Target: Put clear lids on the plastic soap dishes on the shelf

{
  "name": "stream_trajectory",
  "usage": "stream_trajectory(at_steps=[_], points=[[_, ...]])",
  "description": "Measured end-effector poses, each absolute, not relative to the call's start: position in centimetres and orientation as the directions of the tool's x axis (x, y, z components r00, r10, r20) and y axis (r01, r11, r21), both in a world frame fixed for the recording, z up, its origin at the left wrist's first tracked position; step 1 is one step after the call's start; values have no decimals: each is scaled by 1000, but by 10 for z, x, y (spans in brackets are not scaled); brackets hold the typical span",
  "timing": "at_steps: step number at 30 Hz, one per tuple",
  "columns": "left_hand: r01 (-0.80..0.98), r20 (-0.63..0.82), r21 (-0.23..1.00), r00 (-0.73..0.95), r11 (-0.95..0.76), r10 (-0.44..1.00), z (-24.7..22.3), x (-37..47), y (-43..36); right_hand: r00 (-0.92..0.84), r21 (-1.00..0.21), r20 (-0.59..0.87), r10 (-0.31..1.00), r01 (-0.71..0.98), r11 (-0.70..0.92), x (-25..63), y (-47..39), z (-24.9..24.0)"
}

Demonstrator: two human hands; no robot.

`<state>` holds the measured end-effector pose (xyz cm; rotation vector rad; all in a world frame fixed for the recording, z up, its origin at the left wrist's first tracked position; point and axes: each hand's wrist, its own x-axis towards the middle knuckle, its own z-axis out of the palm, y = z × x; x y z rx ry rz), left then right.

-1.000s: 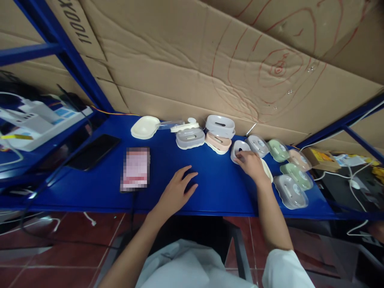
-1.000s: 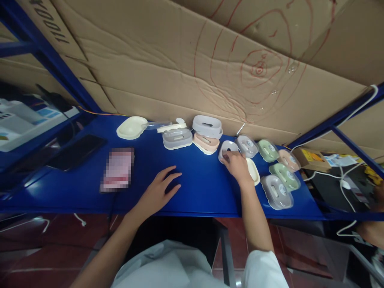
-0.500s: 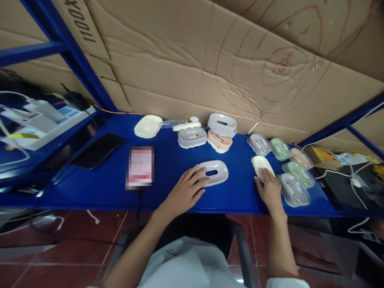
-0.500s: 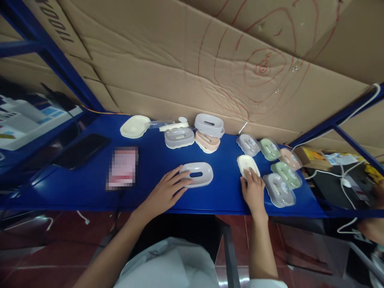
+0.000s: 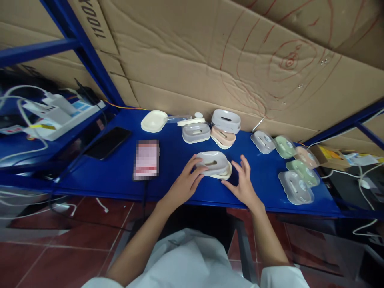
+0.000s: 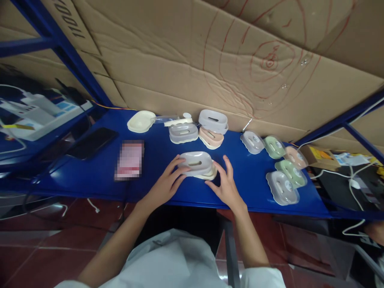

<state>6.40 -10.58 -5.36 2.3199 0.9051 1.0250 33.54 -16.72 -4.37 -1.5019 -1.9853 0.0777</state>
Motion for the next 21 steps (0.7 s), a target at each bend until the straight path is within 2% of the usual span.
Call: stream_trajectory(at_steps=[4,9,12,17,21], points=[[448,399,596,555,-667,730,-58,70,-101,-298,-262,381,875,873,411,336,-161,-44],[506,370,562,554,-654,746,-66,76,-97,-195,-246,442,876,912,327,333,-165,-54],[512,372,539,568,-669,734,-64,76,-100,-219,-216,425,878,918,333,330,-168,-55],[551,498,503,446,-666,744,-25,51,-106,-301,-160,397,867,907,389,330,-159,-40],[669,527,410,381,-620,760,23,14,-62,-463,-146,315,829,839,524,329,-126,-20]])
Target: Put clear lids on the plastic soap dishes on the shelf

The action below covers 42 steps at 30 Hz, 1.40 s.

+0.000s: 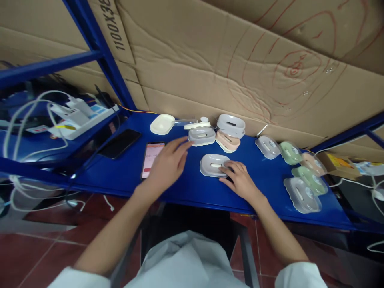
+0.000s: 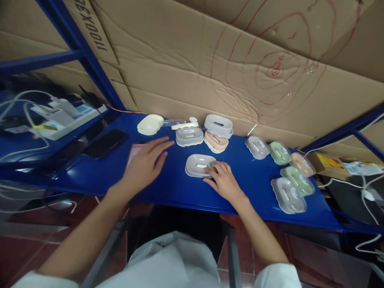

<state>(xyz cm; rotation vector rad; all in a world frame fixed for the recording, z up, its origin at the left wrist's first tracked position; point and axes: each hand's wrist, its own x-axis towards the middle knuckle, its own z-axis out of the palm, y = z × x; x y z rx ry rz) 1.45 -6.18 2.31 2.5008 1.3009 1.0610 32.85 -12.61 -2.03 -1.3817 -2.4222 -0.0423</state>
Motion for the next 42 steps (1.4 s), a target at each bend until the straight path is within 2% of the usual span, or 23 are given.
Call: stream_trajectory(at_steps=[3,7,11,13,15,17,19,21,23,27,30,34,37,42], points=[[778,451,341,357,-527,818,42,-1,6,-544,-200,275,793,774,600,323,-93,-16],[859,237,237,401,-453,885,36,-3,87,-517,-301,340,785,731,612,320,-74,-29],[895,179,211,360,-393,916,26,-5,111,-508,-351,370,778,699,623,325,-81,-40],[906,217,210,323,-367,921,25,-8,101,-502,-361,370,782,698,619,325,-85,-41],[896,330,231,295,-379,897,24,-7,77,-467,-369,404,787,704,607,323,-87,-39],[839,519,271,286,-472,805,20,-1,43,-396,-384,482,781,706,595,322,-88,-37],[765,645,272,305,-584,700,13,13,2,-316,-396,565,763,707,586,323,-88,-33],[704,683,247,361,-666,635,2,31,-37,-280,-395,610,742,704,590,327,-88,-30],[688,692,225,385,-690,610,-11,50,-66,-309,-395,595,742,692,605,332,-88,-27],[668,655,207,449,-715,608,-35,72,-84,-437,-409,442,783,679,610,338,-88,-30],[632,642,234,470,-739,605,-45,71,-82,-511,-386,366,778,677,627,338,-87,-34],[574,650,317,448,-755,613,-54,64,-84,-533,-318,376,758,694,646,338,-87,-34],[541,642,374,435,-753,632,-60,63,-86,-554,-227,381,740,719,656,339,-87,-31],[534,632,402,427,-744,647,-67,65,-86,-602,-25,394,695,749,662,339,-90,-30]])
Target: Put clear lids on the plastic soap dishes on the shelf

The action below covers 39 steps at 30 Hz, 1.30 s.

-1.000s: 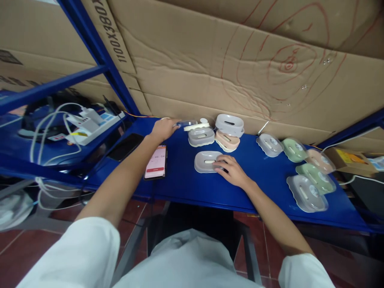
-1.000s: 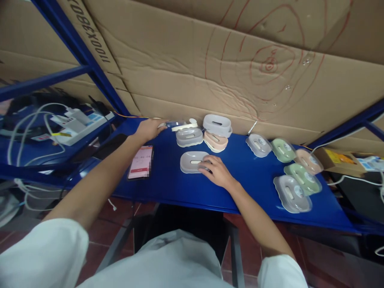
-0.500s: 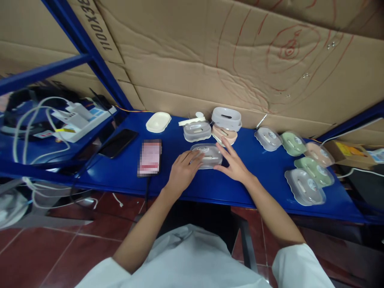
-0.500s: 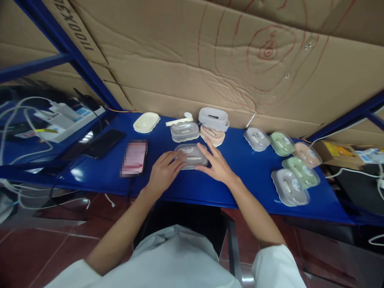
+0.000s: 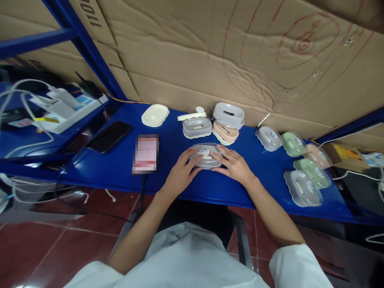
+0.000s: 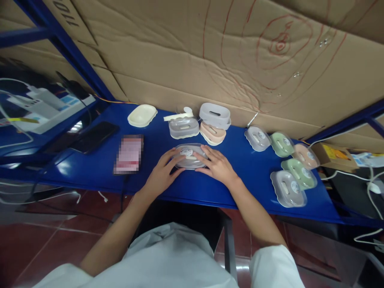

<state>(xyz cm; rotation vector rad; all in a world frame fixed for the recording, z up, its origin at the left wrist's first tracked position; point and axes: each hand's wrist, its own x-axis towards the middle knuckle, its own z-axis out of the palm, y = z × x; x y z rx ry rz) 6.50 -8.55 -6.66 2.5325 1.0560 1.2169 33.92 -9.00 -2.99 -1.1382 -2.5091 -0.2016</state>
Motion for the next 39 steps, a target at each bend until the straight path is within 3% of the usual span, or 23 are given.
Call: stream_trajectory(at_steps=[6,11,16,19,26,34,39], points=[[514,586,446,451,-732,673,-67,64,-86,-599,123,417,684,783,610,335,-95,-35],[490,573,472,461,-733,678,-66,61,-87,-596,149,446,668,785,601,334,-99,-42],[498,563,501,433,-708,703,-65,62,-88,-534,-15,487,691,786,618,337,-96,-48],[525,484,577,398,-626,779,-65,63,-89,-495,-143,503,708,760,634,338,-94,-48],[516,421,637,389,-572,819,-66,63,-87,-453,-308,359,816,768,562,339,-93,-46],[559,335,633,426,-536,840,-60,63,-90,-435,-130,325,840,859,495,341,-109,-37],[567,330,622,436,-540,837,-57,63,-92,-168,2,346,923,984,178,390,-159,-32]])
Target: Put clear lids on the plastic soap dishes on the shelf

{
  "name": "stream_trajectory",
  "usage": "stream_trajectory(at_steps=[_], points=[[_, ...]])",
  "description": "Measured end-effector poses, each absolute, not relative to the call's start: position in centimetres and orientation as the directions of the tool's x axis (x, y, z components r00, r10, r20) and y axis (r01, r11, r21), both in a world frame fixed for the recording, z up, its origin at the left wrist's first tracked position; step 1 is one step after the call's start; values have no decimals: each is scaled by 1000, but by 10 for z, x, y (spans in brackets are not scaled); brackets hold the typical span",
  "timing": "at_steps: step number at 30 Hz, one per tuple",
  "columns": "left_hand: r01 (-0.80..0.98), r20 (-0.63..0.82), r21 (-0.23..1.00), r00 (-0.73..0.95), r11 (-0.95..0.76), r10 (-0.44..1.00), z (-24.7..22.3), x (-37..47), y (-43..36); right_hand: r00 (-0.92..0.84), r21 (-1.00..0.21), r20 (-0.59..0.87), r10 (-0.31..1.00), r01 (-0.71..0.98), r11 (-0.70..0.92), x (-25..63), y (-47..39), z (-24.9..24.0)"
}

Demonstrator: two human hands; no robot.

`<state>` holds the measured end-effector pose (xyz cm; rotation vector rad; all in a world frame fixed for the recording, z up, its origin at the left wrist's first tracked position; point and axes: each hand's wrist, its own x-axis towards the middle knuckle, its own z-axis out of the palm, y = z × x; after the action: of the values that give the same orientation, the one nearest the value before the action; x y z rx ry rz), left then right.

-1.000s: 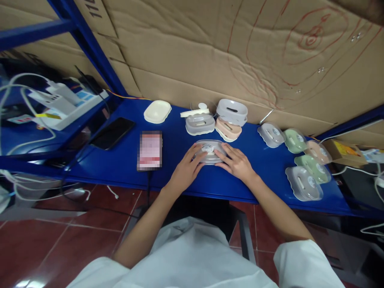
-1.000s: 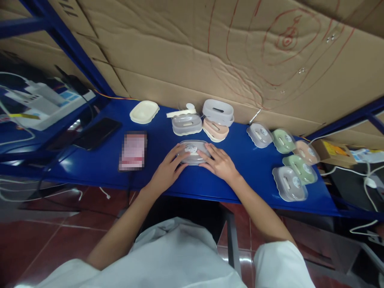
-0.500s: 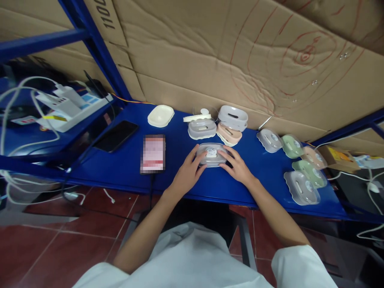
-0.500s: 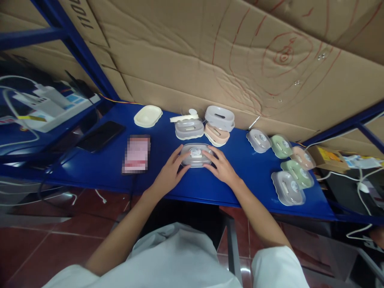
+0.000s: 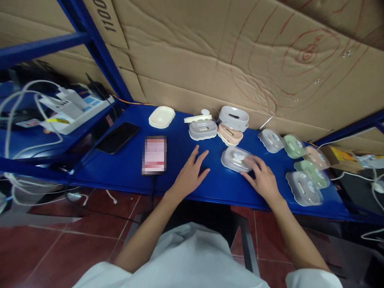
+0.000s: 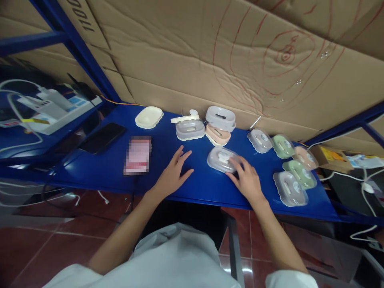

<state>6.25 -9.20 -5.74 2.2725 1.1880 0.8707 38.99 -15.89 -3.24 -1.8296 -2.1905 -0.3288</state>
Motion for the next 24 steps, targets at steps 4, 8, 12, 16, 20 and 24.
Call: stream_trajectory(at_steps=[4,8,12,16,20,24], points=[[593,354,541,482,-596,802,-59,65,-91,3,67,460,888,997,-38,417,-167,-27],[595,380,518,483,-614,789,-61,64,-92,-161,-19,447,880,982,189,389,-123,-18],[621,426,513,415,-593,804,-63,63,-92,-427,-102,348,835,868,487,327,-48,-17],[661,464,488,356,-570,811,-65,63,-91,-418,-115,310,854,875,470,284,5,-24],[684,503,474,306,-554,808,-67,63,-89,-465,-139,255,848,850,508,280,2,-29],[670,524,496,277,-553,805,-65,64,-89,-533,-251,288,795,759,600,296,-34,-25]])
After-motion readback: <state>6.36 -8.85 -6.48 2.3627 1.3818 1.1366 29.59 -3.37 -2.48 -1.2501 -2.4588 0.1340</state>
